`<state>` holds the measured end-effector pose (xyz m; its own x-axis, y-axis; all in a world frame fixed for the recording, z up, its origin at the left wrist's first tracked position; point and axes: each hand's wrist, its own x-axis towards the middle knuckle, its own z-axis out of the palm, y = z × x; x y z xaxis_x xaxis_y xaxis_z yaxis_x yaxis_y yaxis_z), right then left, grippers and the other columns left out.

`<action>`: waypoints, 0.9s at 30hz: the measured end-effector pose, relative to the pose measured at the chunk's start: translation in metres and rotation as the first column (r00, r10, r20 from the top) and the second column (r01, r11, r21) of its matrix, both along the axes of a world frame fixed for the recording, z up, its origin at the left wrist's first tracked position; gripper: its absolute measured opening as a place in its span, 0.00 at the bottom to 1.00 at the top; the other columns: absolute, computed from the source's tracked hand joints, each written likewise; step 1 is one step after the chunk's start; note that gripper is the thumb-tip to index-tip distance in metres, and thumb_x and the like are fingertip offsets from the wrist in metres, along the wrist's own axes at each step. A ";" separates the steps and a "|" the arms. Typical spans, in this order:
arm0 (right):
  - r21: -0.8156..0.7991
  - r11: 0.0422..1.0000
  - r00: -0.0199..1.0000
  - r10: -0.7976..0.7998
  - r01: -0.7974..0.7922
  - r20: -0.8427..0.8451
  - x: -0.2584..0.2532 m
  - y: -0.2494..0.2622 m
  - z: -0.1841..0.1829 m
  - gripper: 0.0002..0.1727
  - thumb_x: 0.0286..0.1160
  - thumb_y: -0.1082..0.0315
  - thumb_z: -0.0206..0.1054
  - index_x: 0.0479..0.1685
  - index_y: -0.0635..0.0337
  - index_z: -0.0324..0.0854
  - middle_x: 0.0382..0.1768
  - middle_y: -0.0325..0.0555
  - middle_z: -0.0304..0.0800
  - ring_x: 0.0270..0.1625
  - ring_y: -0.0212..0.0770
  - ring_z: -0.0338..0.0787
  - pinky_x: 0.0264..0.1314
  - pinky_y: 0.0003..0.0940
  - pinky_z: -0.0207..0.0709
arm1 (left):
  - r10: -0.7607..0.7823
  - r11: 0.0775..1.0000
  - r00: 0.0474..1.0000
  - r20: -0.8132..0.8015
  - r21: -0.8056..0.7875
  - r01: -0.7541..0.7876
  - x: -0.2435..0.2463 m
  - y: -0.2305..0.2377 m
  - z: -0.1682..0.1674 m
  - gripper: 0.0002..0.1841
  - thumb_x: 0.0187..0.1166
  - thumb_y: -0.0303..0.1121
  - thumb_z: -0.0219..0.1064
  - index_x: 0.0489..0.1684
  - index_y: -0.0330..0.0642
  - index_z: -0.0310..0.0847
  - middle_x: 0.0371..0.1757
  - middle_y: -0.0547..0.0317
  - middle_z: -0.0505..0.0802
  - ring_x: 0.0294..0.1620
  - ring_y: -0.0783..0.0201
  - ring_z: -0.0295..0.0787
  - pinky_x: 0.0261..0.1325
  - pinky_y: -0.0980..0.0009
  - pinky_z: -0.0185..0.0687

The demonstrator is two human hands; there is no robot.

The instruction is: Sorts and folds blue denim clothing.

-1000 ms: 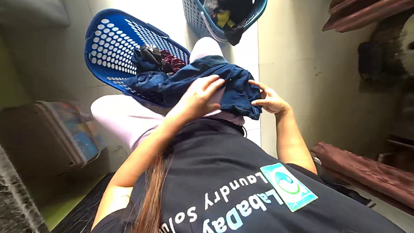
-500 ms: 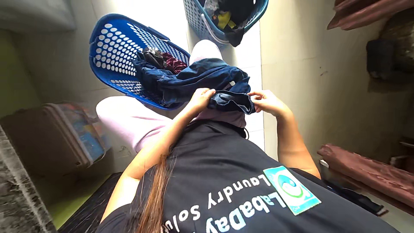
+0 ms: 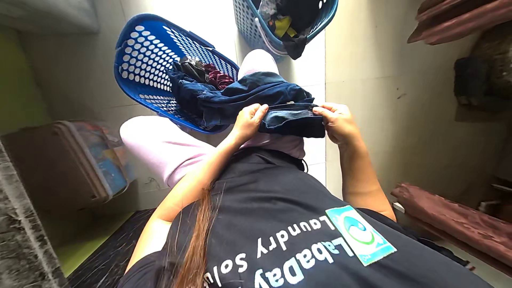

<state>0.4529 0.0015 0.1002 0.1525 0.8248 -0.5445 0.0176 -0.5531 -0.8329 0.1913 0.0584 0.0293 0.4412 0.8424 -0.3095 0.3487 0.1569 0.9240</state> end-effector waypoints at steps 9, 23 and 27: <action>-0.131 0.987 0.983 -0.117 0.098 -0.139 -0.007 0.011 -0.030 0.12 0.89 0.68 0.59 0.38 0.62 0.86 0.30 0.40 0.92 0.32 0.31 0.91 0.38 0.30 0.87 | 0.084 0.994 0.986 -0.143 0.084 -0.072 -0.007 -0.003 -0.014 0.25 0.92 0.47 0.53 0.24 0.41 0.76 0.23 0.58 0.78 0.26 0.61 0.76 0.35 0.56 0.72; -0.018 0.995 0.971 -0.098 0.096 -0.216 -0.007 0.009 -0.053 0.14 0.90 0.67 0.56 0.35 0.60 0.84 0.29 0.40 0.91 0.33 0.32 0.91 0.40 0.32 0.88 | 0.084 0.993 0.996 0.000 -0.082 -0.083 -0.012 0.000 -0.030 0.23 0.92 0.43 0.56 0.24 0.39 0.79 0.22 0.59 0.81 0.26 0.66 0.77 0.36 0.62 0.74; 0.130 0.991 0.991 0.040 -0.023 -0.128 -0.003 0.001 -0.057 0.13 0.88 0.69 0.57 0.38 0.59 0.87 0.31 0.36 0.92 0.35 0.28 0.90 0.44 0.30 0.87 | 0.084 0.993 0.995 0.049 -0.088 -0.079 -0.023 -0.003 -0.036 0.22 0.91 0.46 0.58 0.28 0.39 0.82 0.24 0.60 0.84 0.26 0.68 0.80 0.37 0.64 0.78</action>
